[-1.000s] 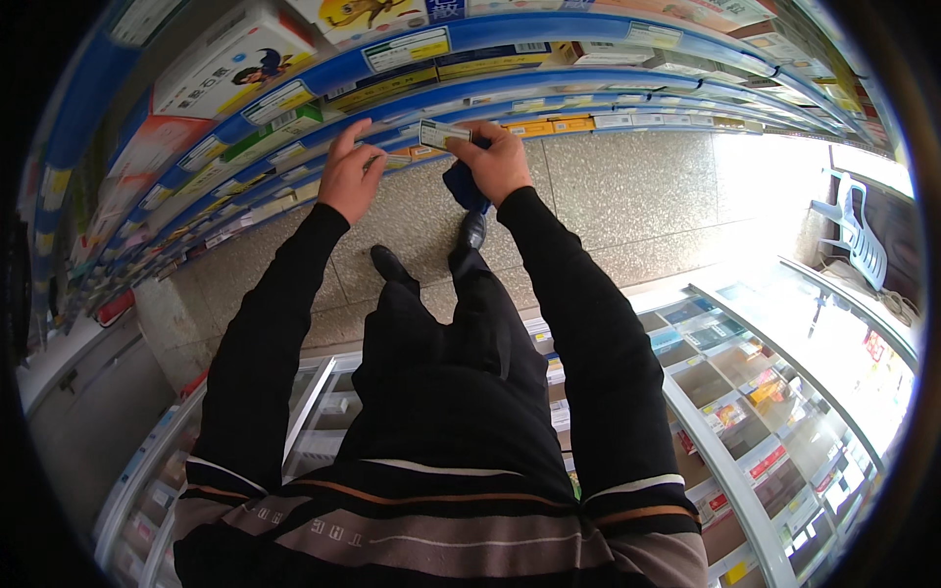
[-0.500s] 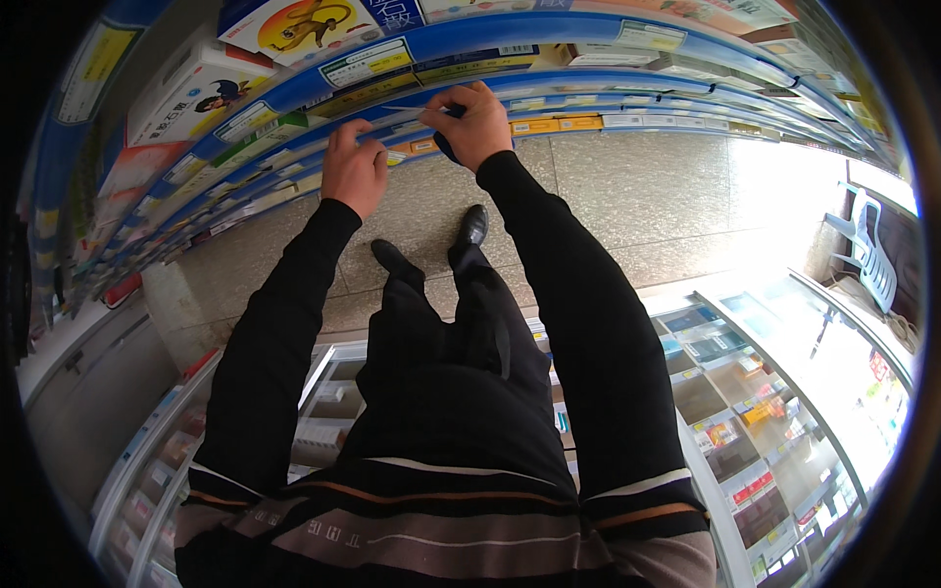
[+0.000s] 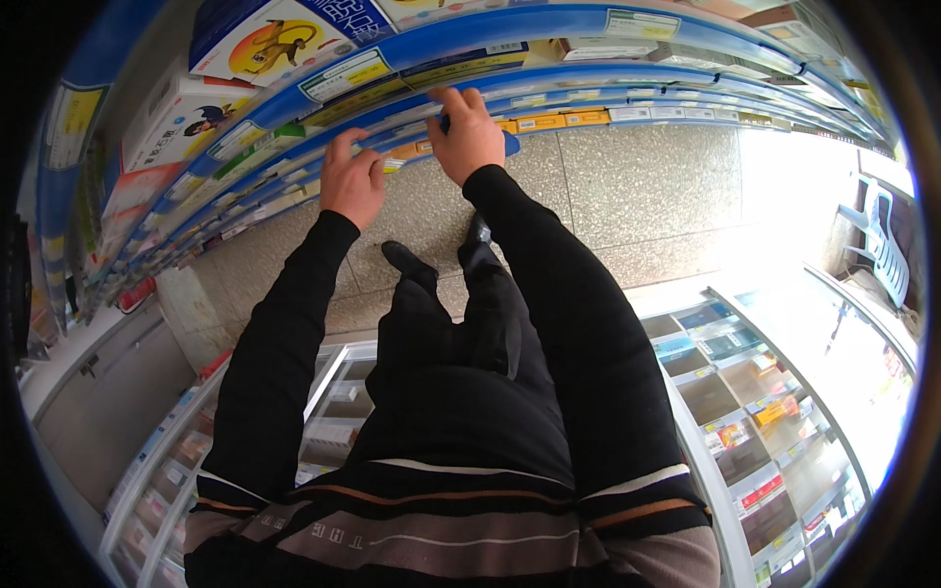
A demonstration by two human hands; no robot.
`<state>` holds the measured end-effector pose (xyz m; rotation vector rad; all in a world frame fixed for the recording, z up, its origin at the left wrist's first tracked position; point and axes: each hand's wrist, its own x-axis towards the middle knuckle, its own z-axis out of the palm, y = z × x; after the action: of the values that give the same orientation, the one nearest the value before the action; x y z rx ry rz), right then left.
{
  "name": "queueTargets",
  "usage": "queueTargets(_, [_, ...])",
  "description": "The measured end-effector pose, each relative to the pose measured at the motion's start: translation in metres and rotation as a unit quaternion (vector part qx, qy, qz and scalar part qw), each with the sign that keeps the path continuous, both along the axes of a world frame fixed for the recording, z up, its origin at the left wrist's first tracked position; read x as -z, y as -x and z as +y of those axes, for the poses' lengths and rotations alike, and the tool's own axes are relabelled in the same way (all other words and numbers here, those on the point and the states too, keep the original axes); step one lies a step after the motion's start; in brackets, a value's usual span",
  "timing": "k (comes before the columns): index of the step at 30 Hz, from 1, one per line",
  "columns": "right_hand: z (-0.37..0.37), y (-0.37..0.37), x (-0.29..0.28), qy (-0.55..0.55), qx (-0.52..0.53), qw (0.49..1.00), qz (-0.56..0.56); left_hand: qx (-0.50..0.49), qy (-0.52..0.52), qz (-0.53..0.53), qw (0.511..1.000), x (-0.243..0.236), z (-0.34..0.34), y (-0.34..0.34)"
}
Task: The person wipes the front edges of pharmacy shelves with a blue cloth, moving along the aisle and cleaning multiple sections. They occasionally pause to pick up and inspect small boxes before returning them to the shelves.
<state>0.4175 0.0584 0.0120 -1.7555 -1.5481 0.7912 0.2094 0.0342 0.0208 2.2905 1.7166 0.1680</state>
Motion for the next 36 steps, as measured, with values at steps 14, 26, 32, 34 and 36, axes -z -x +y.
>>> queueTargets(14, [-0.075, -0.040, -0.040, 0.178, -0.018, 0.928, 0.327, -0.154, 0.497, -0.562, 0.643, -0.047, 0.001, -0.018])
queueTargets(26, [-0.099, -0.100, -0.047, 0.132, 0.054, 0.933, 0.331, -0.167, 0.513, -0.594, 0.597, -0.056, -0.001, -0.082])
queueTargets(32, [-0.076, -0.179, -0.029, 0.095, 0.097, 0.940, 0.314, -0.133, 0.363, -0.550, 0.740, -0.012, 0.021, -0.130])
queueTargets(34, [-0.064, -0.213, -0.020, 0.090, 0.097, 0.942, 0.308, -0.001, 0.161, -0.372, 0.914, -0.003, 0.022, -0.159])
queueTargets(36, [-0.050, -0.244, -0.018, 0.084, 0.094, 0.949, 0.289, 0.051, 0.076, -0.271, 0.958, 0.004, 0.030, -0.194])
